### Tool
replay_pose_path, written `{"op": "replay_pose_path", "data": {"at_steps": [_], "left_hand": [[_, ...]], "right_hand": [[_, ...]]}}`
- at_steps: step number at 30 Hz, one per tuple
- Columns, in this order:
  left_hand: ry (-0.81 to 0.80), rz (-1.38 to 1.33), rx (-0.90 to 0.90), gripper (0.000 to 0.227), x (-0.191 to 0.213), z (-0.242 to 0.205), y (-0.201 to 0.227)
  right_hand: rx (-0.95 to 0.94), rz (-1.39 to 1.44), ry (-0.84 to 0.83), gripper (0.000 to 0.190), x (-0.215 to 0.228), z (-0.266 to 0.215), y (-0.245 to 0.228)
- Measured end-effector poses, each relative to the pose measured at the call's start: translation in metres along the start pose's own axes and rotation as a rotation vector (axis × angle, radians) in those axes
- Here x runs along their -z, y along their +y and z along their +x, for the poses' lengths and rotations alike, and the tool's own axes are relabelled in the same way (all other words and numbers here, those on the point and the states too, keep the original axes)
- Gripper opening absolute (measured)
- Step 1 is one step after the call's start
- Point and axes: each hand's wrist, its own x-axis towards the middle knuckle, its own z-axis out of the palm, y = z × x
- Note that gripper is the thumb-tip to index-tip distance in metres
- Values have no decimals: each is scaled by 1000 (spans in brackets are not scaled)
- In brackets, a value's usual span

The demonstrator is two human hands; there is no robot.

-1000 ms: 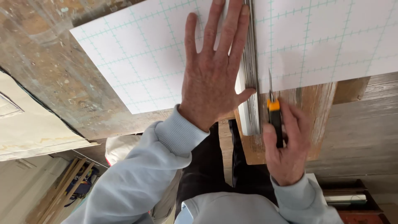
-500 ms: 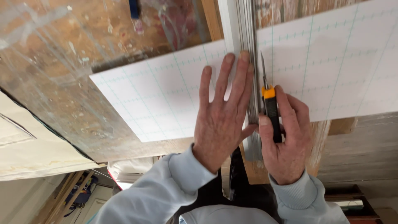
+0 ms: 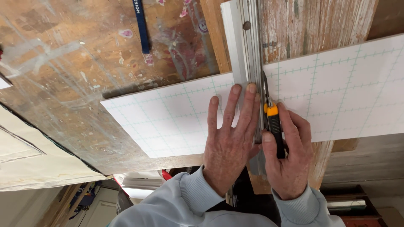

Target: Cutting and stacking white foam boards using a utility knife and a straight-edge ruler.

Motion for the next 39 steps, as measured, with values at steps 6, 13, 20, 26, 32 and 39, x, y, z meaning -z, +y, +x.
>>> {"op": "replay_pose_path", "data": {"at_steps": [6, 13, 20, 26, 32, 39], "left_hand": [[20, 8, -2, 100, -2, -1, 0], [-4, -22, -3, 107, 3, 1, 1], [-42, 161, 12, 120, 22, 4, 7], [-55, 118, 20, 135, 22, 0, 9], [-70, 206, 21, 146, 23, -2, 9], [-78, 202, 31, 147, 18, -4, 12]], "right_hand": [[-23, -6, -6, 51, 0, 1, -1], [23, -43, 24, 50, 4, 1, -9], [89, -89, 43, 49, 7, 5, -24], [174, -92, 71, 47, 7, 7, -30], [234, -100, 67, 48, 6, 11, -28], [268, -95, 94, 47, 2, 13, -27]]}}
